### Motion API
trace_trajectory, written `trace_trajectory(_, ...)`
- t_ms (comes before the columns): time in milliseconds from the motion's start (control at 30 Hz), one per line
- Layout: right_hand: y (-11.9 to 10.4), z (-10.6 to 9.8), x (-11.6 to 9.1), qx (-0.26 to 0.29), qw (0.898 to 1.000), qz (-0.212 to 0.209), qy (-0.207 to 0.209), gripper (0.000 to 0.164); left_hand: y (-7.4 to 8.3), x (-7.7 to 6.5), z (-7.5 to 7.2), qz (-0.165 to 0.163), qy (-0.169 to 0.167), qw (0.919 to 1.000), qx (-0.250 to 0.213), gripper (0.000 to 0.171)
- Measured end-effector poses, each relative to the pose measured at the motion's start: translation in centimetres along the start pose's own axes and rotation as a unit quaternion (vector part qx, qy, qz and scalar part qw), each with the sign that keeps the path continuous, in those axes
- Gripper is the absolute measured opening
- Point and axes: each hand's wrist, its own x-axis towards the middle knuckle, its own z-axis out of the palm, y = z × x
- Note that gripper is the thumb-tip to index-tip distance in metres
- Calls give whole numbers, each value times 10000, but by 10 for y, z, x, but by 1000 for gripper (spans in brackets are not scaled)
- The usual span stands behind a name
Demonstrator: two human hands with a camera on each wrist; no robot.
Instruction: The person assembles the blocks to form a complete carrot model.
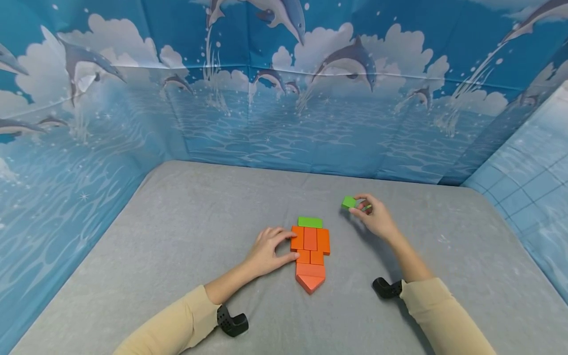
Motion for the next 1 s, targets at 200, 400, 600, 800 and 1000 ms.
trace_trajectory(200, -17, 23, 3, 70, 9991, -34, -409, 37, 1, 0, -1, 9, -9, 10000, -25, 47)
trace_trajectory(400, -21, 39, 4, 140, 9980, -230, -572, 35, 0, 1, -1, 9, 4, 10000, -20, 47)
trace_trajectory(600, -20, 48, 4, 59, 9982, -355, -483, 32, 1, 1, -1, 9, 28, 10000, -26, 46)
trace_trajectory(800, -19, 49, 3, -22, 9982, -414, -434, 31, 1, 1, 0, -32, -5, 10000, -5, 46)
trace_trajectory(1000, -18, 50, 3, -100, 9983, -377, -442, 31, 1, 1, -1, -50, -13, 10000, -5, 46)
